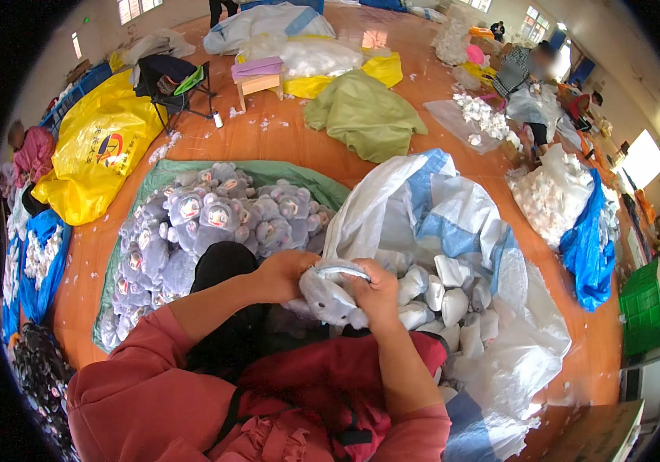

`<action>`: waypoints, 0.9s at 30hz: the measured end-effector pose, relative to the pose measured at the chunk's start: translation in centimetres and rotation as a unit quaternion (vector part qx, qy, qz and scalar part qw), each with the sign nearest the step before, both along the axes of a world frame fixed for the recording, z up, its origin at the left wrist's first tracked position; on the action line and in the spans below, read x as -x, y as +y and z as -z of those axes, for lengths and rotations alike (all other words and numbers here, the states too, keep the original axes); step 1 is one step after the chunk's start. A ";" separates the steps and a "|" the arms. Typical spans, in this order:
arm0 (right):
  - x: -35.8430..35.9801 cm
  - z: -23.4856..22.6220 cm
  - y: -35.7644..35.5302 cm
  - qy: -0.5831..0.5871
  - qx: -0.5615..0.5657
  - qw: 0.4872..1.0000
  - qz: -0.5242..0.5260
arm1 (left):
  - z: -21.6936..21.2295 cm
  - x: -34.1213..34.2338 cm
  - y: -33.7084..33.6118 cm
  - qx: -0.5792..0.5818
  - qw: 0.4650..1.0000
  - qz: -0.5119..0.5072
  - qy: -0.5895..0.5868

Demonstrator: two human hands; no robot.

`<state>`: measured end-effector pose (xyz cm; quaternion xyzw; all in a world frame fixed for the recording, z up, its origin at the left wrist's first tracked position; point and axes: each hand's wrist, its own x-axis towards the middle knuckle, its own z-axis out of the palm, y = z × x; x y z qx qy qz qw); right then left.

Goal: The person repeatedly stuffs white filling into gray plush toys, then places them on a nearby pile. The process is continuous and involves handling multiple toys one at a time.

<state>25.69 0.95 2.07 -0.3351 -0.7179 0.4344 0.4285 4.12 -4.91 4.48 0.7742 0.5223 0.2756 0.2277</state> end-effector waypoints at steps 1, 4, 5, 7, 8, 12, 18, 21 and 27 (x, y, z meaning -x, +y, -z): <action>0.4 0.3 -0.4 0.020 -0.024 0.999 0.014 | -0.1 -0.1 0.0 0.005 1.000 -0.006 0.001; 0.4 0.5 -0.9 0.055 -0.077 0.994 0.046 | -0.5 0.6 0.3 -0.064 0.997 0.032 -0.022; 0.3 0.6 -0.9 0.053 -0.076 0.994 0.050 | -0.6 0.8 0.4 -0.079 0.996 0.031 -0.019; 0.4 1.0 -0.7 0.068 -0.074 0.993 0.067 | -1.0 1.0 0.6 -0.108 0.994 0.028 -0.013; 0.5 1.3 -0.4 0.085 -0.074 0.990 0.082 | -1.1 1.0 0.7 -0.067 0.997 0.009 -0.032; 0.8 1.3 0.2 0.249 0.145 0.957 0.003 | -1.8 1.1 0.8 0.113 0.987 -0.058 -0.094; 0.2 -0.3 1.0 0.287 0.259 0.922 0.014 | -0.9 0.6 0.9 0.312 0.836 -0.134 -0.430; -0.3 -0.1 1.3 0.244 0.253 0.935 -0.043 | -0.8 0.2 0.9 0.313 0.812 -0.125 -0.476; 0.1 -0.9 0.4 0.147 0.311 0.939 -0.021 | 1.2 0.2 0.6 0.158 0.974 -0.060 -0.148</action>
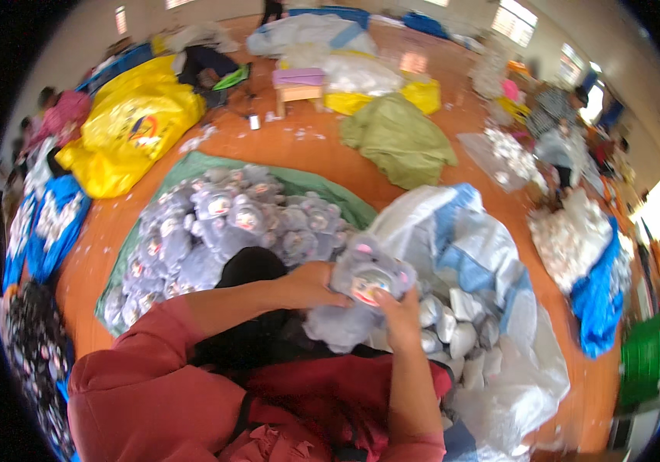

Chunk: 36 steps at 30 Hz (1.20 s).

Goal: The person repeatedly stuffs white filling into gray plush toys, then places them on a nearby pile. The process is continuous and involves handling multiple toys one at a time.

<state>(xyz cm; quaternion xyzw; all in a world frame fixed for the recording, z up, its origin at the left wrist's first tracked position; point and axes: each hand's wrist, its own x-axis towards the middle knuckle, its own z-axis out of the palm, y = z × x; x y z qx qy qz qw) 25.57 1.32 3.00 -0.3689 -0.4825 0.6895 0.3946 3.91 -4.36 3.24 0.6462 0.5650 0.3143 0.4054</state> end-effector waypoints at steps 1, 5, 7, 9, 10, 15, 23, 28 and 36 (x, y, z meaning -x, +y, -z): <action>-0.3 -0.2 -0.3 0.025 -0.004 1.000 -0.002 | -1.6 -0.6 -0.4 -0.014 0.997 0.022 0.067; -0.4 0.4 0.2 0.099 -0.023 0.995 -0.003 | -3.5 -1.2 -1.1 -0.029 0.968 0.036 0.246; 0.1 0.7 0.2 0.133 -0.043 0.990 0.002 | -4.1 -0.4 -1.6 -0.099 0.975 -0.029 0.195; 1.8 0.2 -0.2 0.168 -0.085 0.981 0.034 | -6.2 0.7 -1.7 -0.141 0.970 -0.092 0.176; 2.3 -0.1 -0.2 0.186 -0.106 0.975 0.052 | -5.4 2.3 -1.1 -0.200 0.963 -0.125 0.130; 1.0 -1.0 0.9 0.153 -0.088 0.964 0.197 | -6.4 11.6 -2.5 -0.314 0.868 -0.324 -0.208; -11.5 0.5 2.5 0.065 -0.080 0.946 0.308 | 5.6 28.7 -10.8 -0.052 0.709 -0.698 -0.082; -22.6 15.5 -2.5 -0.107 0.045 0.956 0.270 | 14.7 29.8 -12.9 0.113 0.760 -0.632 0.101; -19.4 28.1 -9.1 -0.479 0.103 0.859 0.148 | 18.0 32.6 -12.9 0.062 0.605 -0.706 0.362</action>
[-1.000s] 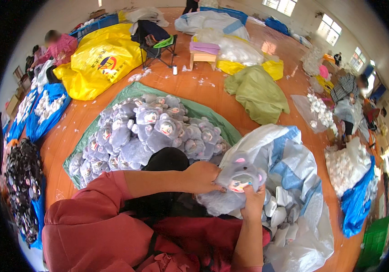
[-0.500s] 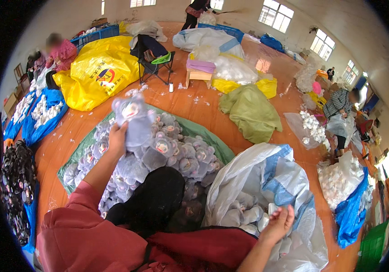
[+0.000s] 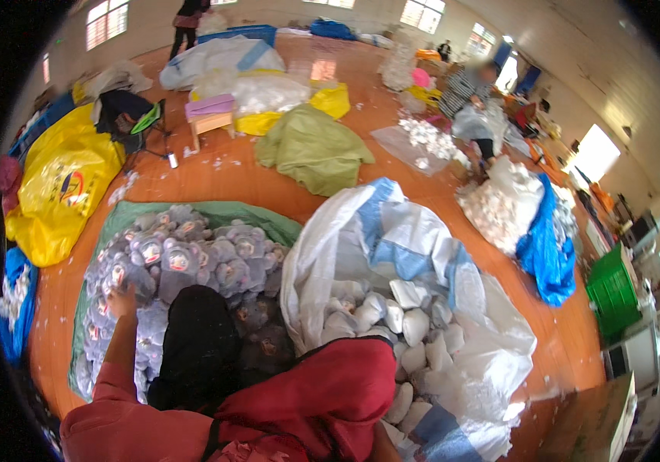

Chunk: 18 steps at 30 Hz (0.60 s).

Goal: The person repeatedly stuffs white filling into gray plush toys, then places them on a nearby pile. The process is continuous and involves handling multiple toys one at a time.

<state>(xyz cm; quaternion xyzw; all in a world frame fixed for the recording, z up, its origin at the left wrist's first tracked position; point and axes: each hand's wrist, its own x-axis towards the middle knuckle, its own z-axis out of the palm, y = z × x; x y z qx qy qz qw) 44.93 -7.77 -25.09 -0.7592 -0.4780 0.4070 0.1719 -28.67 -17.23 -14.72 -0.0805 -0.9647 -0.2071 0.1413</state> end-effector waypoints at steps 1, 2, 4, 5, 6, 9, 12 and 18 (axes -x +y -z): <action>0.1 0.1 -0.2 -0.012 0.005 1.000 0.001 | 0.2 0.0 0.6 -0.008 1.000 0.023 0.010; 0.2 0.1 -0.3 -0.024 0.006 1.000 0.004 | 0.0 -0.1 1.1 -0.017 0.999 0.045 0.019; 0.2 -0.1 -0.6 -0.039 0.008 0.999 0.009 | -0.2 -0.5 1.9 -0.030 0.996 0.075 0.029; 0.1 -0.3 -0.6 -0.047 0.009 0.999 0.010 | -0.5 -1.0 2.7 -0.038 0.995 0.086 0.029; 0.0 -0.3 -0.7 -0.053 0.012 0.998 0.012 | -1.1 -1.8 3.1 -0.044 0.994 0.092 0.029; 0.2 -0.3 -0.8 -0.061 0.012 0.998 0.009 | -1.8 -2.6 3.1 -0.094 0.981 0.142 0.090; -0.1 -0.3 -1.1 -0.077 0.015 0.997 0.012 | -4.5 -5.2 4.7 -0.144 0.945 0.243 0.165; -0.1 0.0 -1.7 -0.095 0.022 0.995 0.011 | -14.1 -14.2 8.2 -0.241 0.874 0.406 0.113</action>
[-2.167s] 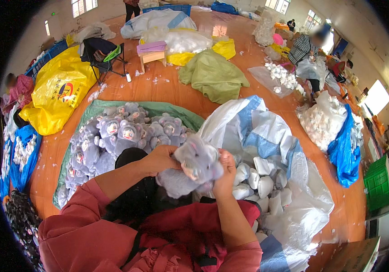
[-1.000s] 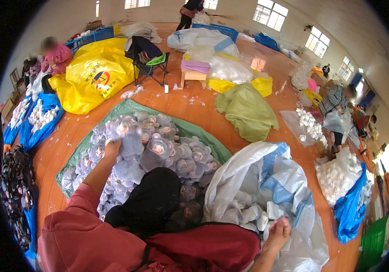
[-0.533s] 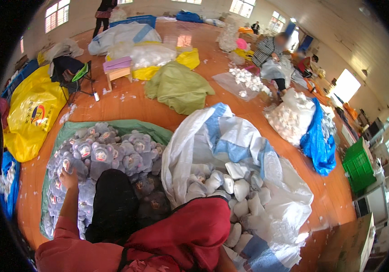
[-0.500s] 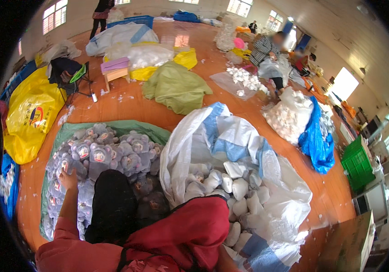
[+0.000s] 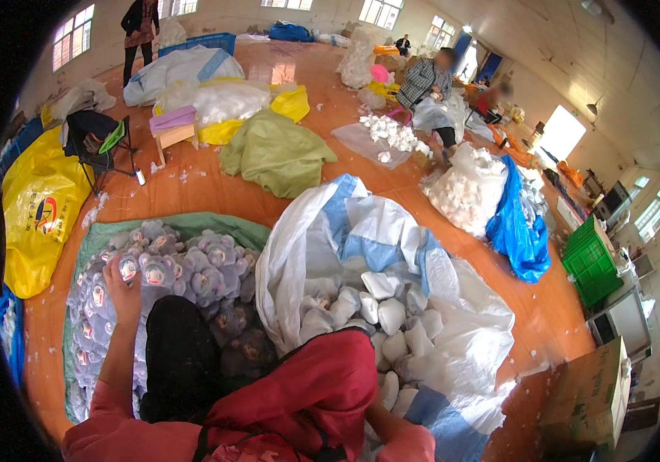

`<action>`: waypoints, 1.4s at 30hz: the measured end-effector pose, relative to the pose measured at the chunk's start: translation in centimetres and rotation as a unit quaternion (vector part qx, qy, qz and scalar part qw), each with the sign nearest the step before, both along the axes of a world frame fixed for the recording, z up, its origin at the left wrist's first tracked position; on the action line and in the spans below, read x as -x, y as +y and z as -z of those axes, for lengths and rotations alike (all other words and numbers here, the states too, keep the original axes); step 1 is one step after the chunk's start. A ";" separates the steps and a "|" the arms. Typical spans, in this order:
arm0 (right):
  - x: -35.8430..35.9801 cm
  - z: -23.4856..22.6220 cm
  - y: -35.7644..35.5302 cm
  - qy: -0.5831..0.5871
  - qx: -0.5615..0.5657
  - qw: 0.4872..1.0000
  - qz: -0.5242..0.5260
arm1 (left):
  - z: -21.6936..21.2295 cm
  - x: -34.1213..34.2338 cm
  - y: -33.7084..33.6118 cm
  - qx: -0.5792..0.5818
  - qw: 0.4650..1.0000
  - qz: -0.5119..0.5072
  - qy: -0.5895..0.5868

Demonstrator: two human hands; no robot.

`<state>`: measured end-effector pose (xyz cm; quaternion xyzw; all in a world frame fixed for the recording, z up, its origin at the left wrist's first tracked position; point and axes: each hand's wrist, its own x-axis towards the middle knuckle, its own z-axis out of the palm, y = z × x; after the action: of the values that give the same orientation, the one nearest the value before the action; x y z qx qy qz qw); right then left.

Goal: The person repeatedly stuffs white filling into gray plush toys, then places them on a nearby pile. The process is continuous and involves handling multiple toys one at a time.

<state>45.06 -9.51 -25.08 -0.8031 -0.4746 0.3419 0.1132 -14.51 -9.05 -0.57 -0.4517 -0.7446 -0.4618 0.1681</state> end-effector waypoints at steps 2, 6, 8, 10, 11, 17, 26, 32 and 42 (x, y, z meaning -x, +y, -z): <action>-0.3 0.1 -0.2 -0.008 0.000 1.000 0.003 | -1.4 -3.1 1.0 -0.002 0.998 0.055 0.002; -0.8 0.4 -0.3 -0.022 -0.004 1.000 0.005 | -3.3 -8.0 2.2 0.029 0.982 0.180 -0.040; -1.4 0.2 -0.4 -0.032 -0.015 0.999 0.012 | -4.5 -10.5 2.9 0.043 0.962 0.254 -0.092; -1.8 -0.6 -0.3 -0.044 -0.035 0.998 0.022 | -5.4 -12.6 3.6 0.058 0.935 0.316 -0.148; -2.1 -1.6 0.0 -0.051 -0.056 0.997 0.031 | -5.7 -13.4 3.9 0.072 0.926 0.340 -0.145; -2.3 -13.3 5.9 -0.064 -0.298 0.948 0.093 | -5.6 -17.4 6.6 0.101 0.872 0.479 -0.013; 9.9 -31.9 14.5 0.289 -0.502 0.814 -0.046 | -3.2 -19.5 8.9 0.139 0.822 0.544 -0.094; 18.7 -27.9 12.2 0.423 -0.402 0.792 -0.180 | -3.2 -18.5 8.8 0.165 0.753 0.534 -0.347; 20.0 -24.8 12.2 0.395 -0.168 0.856 -0.288 | -3.7 -18.1 7.8 0.186 0.744 0.478 -0.428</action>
<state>25.03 2.68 -0.28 -0.3969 -0.6498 0.5632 0.3209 3.57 -1.23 3.16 -0.5254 -0.4961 -0.4788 -0.4986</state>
